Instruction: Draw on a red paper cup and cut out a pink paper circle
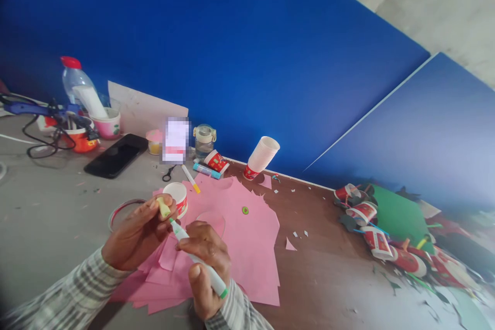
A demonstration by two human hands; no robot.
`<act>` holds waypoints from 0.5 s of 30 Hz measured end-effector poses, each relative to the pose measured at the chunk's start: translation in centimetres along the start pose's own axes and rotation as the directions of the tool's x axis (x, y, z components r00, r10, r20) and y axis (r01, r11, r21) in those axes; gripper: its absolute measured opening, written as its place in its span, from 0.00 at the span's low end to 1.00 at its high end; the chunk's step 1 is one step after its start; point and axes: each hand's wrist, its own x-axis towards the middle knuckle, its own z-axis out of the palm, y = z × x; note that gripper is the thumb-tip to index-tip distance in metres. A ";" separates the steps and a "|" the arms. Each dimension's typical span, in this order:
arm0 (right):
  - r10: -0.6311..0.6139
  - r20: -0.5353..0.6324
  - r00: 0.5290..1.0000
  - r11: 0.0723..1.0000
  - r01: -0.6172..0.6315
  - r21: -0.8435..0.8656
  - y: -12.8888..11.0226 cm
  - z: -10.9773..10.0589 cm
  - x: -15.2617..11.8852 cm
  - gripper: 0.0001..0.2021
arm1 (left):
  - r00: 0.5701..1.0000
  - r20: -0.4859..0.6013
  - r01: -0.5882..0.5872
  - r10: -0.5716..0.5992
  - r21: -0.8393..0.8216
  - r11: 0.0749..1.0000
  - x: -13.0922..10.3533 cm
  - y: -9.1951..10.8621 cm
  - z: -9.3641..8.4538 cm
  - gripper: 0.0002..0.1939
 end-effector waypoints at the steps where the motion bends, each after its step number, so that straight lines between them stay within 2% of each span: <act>1: -0.074 0.070 0.995 0.997 0.076 -0.025 -0.1 -0.1 0.0 0.14 | 1.000 -0.010 0.014 -0.014 -0.012 1.000 0.0 0.0 0.0 0.11; 3: -0.181 0.176 0.968 0.979 0.194 -0.058 -0.4 -0.2 0.2 0.14 | 0.999 -0.020 0.041 -0.042 -0.018 0.999 0.1 0.1 -0.1 0.11; 4: -0.198 0.192 0.961 0.975 0.214 -0.066 -0.4 -0.2 0.3 0.15 | 0.999 -0.023 0.048 -0.049 -0.017 0.999 0.1 0.0 -0.1 0.11; 9: -0.238 0.215 0.947 0.959 0.265 -0.101 0.0 -0.3 0.6 0.15 | 0.998 -0.020 0.059 -0.058 0.013 0.998 0.0 -0.1 -0.1 0.12; 15: -0.228 0.222 0.948 0.962 0.255 -0.101 0.7 -0.3 0.6 0.15 | 0.999 -0.010 0.052 -0.051 0.122 0.991 0.0 -0.5 0.2 0.14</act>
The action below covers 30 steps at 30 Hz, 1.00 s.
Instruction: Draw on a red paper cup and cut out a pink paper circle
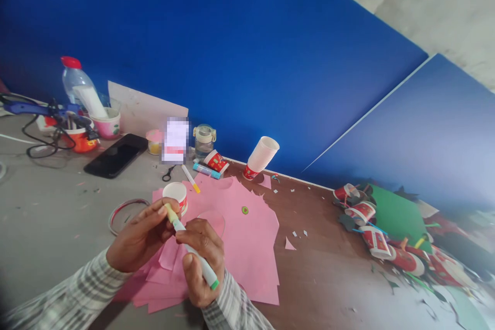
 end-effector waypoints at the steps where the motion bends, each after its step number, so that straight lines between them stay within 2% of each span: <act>1: 0.002 -0.004 1.000 1.000 -0.002 0.002 0.0 0.0 0.0 0.15 | 1.000 -0.005 -0.014 0.014 0.031 0.999 0.0 -0.1 0.0 0.14; 6: -0.032 -0.005 0.999 0.998 0.032 -0.045 0.0 0.1 -0.1 0.17 | 0.980 -0.066 -0.163 0.187 0.271 0.949 -0.8 -0.9 0.0 0.15; 11: -0.221 0.165 0.961 0.955 0.248 -0.165 0.8 0.8 -1.0 0.24 | 0.927 -0.096 -0.271 0.363 0.500 0.823 -2.3 -2.4 0.2 0.14; 14: -0.188 0.165 0.968 0.946 0.224 -0.235 1.4 1.1 -1.7 0.22 | 0.899 -0.117 -0.276 0.421 0.596 0.754 -3.0 -3.1 0.5 0.15; 18: -0.033 0.187 0.982 0.967 0.078 -0.243 2.0 1.4 -2.0 0.14 | 0.898 -0.130 -0.238 0.420 0.660 0.712 -3.0 -3.7 0.4 0.15; 20: -0.007 0.175 0.984 0.970 0.050 -0.239 2.5 1.6 -2.0 0.13 | 0.902 -0.133 -0.221 0.410 0.675 0.704 -2.8 -3.9 0.1 0.16; 23: -0.088 0.140 0.986 0.967 0.118 -0.224 3.0 1.6 -2.1 0.16 | 0.898 -0.088 -0.243 0.431 0.717 0.653 -2.3 -4.0 -0.4 0.16; 26: -0.185 0.141 0.973 0.949 0.214 -0.230 2.5 0.6 -1.8 0.20 | 0.909 0.029 -0.295 0.416 0.749 0.593 -1.7 -3.0 -0.7 0.17; 27: -0.206 0.133 0.970 0.943 0.233 -0.239 2.1 0.0 -1.5 0.20 | 0.894 0.050 -0.331 0.444 0.743 0.582 -1.5 -2.4 -0.8 0.18; 28: -0.207 0.099 0.973 0.938 0.226 -0.264 1.8 -0.6 -1.0 0.19 | 0.858 0.019 -0.367 0.514 0.723 0.586 -1.2 -1.8 -1.0 0.18; 29: -0.205 0.060 0.977 0.931 0.213 -0.298 1.6 -1.4 -0.3 0.18 | 0.781 -0.059 -0.410 0.621 0.701 0.583 -0.9 -1.0 -1.2 0.19; 30: -0.119 0.032 0.992 0.923 0.123 -0.366 1.7 -2.1 0.5 0.17 | 0.711 -0.116 -0.430 0.694 0.709 0.559 -0.6 -0.3 -1.5 0.18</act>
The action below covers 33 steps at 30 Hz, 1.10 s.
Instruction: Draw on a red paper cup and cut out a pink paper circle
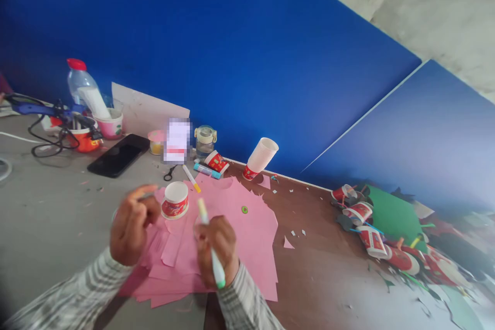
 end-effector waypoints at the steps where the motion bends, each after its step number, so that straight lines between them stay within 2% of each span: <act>1: 0.119 0.022 0.993 0.989 -0.116 -0.094 0.6 -0.5 0.9 0.16 | 0.996 -0.086 -0.028 0.031 0.039 0.999 0.7 0.0 -0.3 0.18; 2: 0.239 0.069 0.969 0.954 -0.221 -0.205 1.5 -0.9 1.8 0.16 | 0.990 -0.125 -0.052 0.063 0.086 0.995 1.4 -0.2 -0.6 0.18; 4: 0.460 0.175 0.871 0.820 -0.341 -0.460 3.9 -1.2 3.5 0.18 | 0.985 -0.137 -0.077 0.102 0.171 0.982 2.4 -0.7 -1.0 0.19; 6: 0.532 0.188 0.826 0.765 -0.374 -0.525 6.4 -1.0 4.6 0.23 | 0.990 -0.062 -0.110 0.130 0.258 0.960 3.0 -1.5 -1.1 0.18; 8: 0.577 0.231 0.783 0.738 -0.379 -0.559 8.1 -0.6 5.3 0.32 | 0.987 -0.011 -0.148 0.160 0.312 0.938 3.2 -2.2 -1.0 0.19; 11: 0.581 0.333 0.743 0.743 -0.317 -0.590 8.8 0.3 5.8 0.39 | 0.990 -0.016 -0.128 0.142 0.329 0.936 3.2 -3.0 -1.0 0.18; 13: 0.560 0.382 0.735 0.757 -0.267 -0.596 8.3 1.4 6.1 0.32 | 0.993 -0.027 -0.099 0.114 0.329 0.939 3.3 -3.4 -1.0 0.17; 16: 0.556 0.402 0.727 0.748 -0.226 -0.624 7.7 4.2 6.7 0.17 | 0.995 -0.035 -0.078 0.095 0.328 0.941 3.5 -3.8 -1.1 0.17; 19: 0.564 0.426 0.707 0.732 -0.189 -0.655 8.0 7.3 7.1 0.12 | 0.994 -0.029 -0.090 0.106 0.334 0.938 3.5 -4.0 -1.2 0.18; 21: 0.571 0.423 0.704 0.720 -0.181 -0.670 8.6 8.6 7.3 0.11 | 0.994 -0.010 -0.103 0.113 0.338 0.936 3.4 -4.1 -1.1 0.19; 26: 0.591 0.386 0.708 0.704 -0.220 -0.676 9.9 8.8 7.4 0.12 | 0.993 0.012 -0.116 0.120 0.337 0.934 3.3 -4.0 -0.9 0.19; 33: 0.638 0.290 0.714 0.707 -0.394 -0.587 10.5 8.5 7.9 0.13 | 0.990 0.028 -0.141 0.139 0.340 0.930 3.4 -4.0 -1.0 0.18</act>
